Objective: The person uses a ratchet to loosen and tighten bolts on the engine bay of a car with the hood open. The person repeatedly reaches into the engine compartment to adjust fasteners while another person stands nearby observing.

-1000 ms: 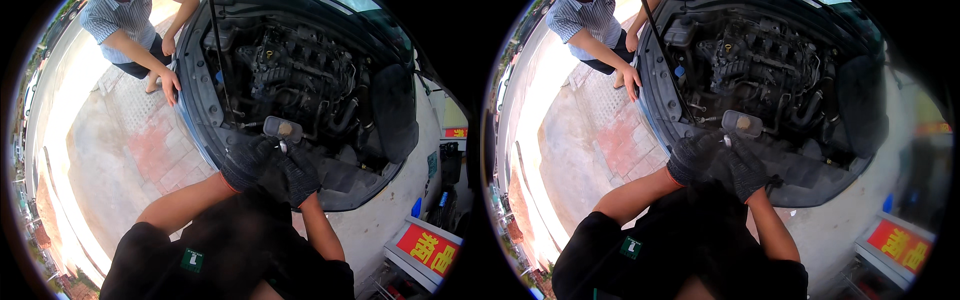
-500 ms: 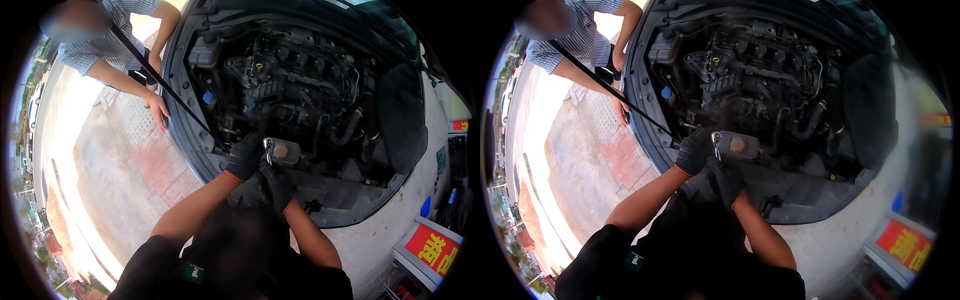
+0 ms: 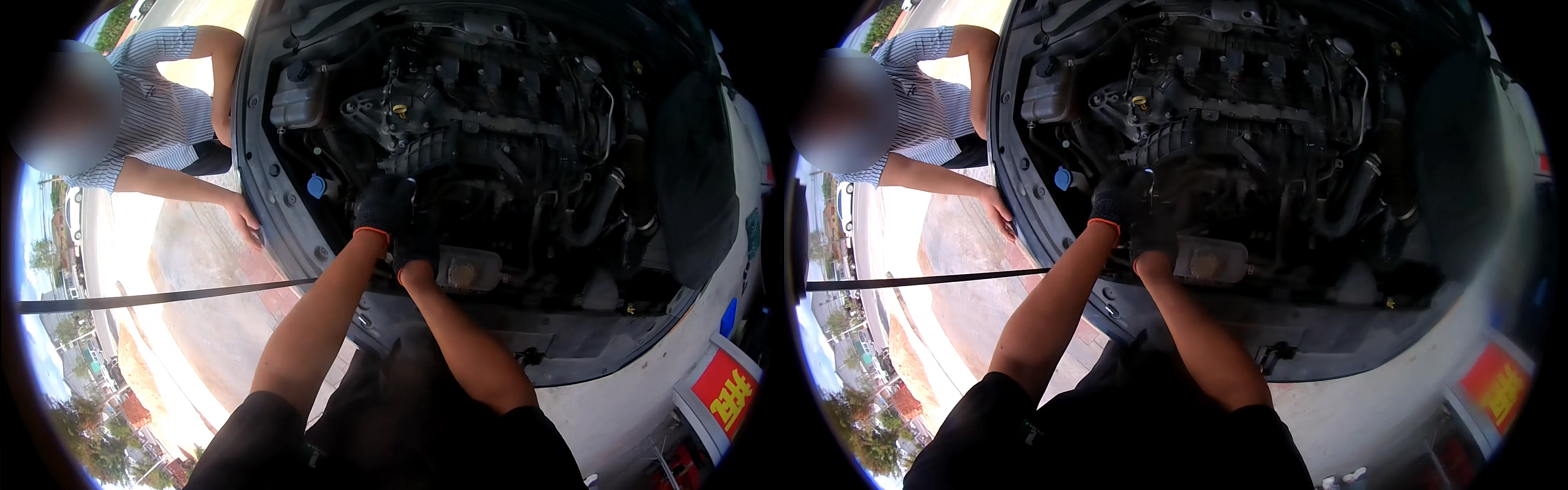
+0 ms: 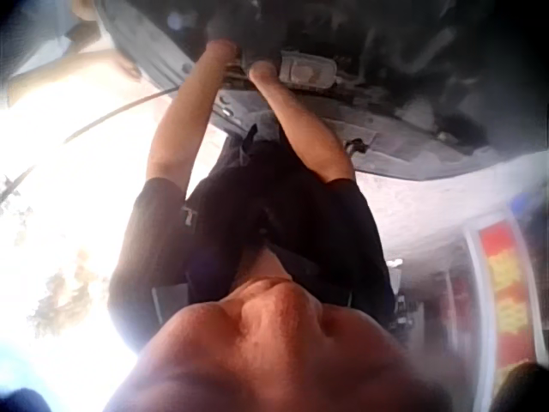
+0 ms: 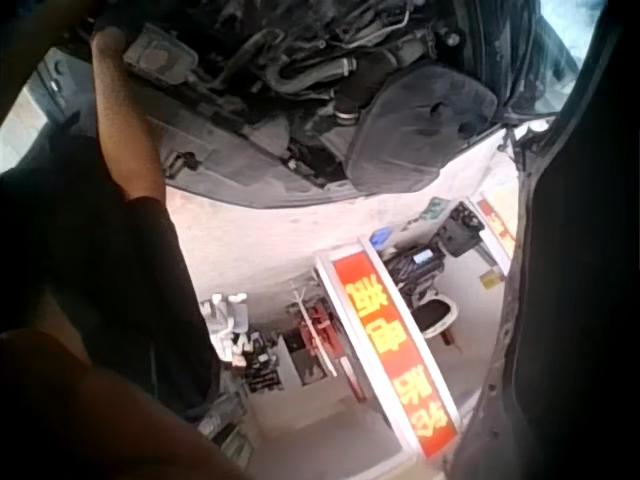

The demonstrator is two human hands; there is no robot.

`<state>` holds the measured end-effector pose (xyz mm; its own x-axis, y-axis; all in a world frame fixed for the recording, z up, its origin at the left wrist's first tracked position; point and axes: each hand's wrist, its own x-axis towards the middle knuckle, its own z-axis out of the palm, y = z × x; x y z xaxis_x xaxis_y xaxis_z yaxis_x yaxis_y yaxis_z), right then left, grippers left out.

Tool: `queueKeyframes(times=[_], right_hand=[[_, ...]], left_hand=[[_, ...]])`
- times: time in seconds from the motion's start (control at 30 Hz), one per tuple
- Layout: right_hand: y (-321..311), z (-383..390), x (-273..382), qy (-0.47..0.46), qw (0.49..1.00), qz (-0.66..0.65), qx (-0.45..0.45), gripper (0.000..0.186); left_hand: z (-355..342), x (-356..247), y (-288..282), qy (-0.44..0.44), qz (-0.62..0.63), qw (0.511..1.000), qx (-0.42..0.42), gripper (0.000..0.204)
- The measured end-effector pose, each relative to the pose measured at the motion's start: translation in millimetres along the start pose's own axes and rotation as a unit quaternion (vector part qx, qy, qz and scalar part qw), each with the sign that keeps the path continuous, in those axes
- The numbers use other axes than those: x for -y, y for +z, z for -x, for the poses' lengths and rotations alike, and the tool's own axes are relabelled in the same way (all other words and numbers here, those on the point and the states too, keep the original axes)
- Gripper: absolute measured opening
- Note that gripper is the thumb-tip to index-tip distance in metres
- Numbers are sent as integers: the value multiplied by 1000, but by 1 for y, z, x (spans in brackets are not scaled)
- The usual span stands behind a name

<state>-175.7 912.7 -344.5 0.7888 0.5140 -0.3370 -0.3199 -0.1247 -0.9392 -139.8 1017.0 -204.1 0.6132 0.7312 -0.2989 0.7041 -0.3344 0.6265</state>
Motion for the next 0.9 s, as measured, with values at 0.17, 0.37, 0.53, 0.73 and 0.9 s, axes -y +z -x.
queueKeyframes(times=[0.17,0.37,0.53,0.73,0.9], right_hand=[[40,8,58,313,656,-686,-39,44],[66,-27,104,366,743,-559,36,40],[53,-16,119,342,807,-467,111,37],[40,-28,82,332,832,-416,155,35],[-67,-99,75,234,877,169,384,39]], left_hand=[[-25,1,-12,4,-122,992,41,40],[-73,-4,-24,50,-205,965,158,36],[-79,47,-15,106,-141,974,143,26],[-55,5,-16,47,-53,988,139,25],[-69,14,0,59,-48,981,180,19]])
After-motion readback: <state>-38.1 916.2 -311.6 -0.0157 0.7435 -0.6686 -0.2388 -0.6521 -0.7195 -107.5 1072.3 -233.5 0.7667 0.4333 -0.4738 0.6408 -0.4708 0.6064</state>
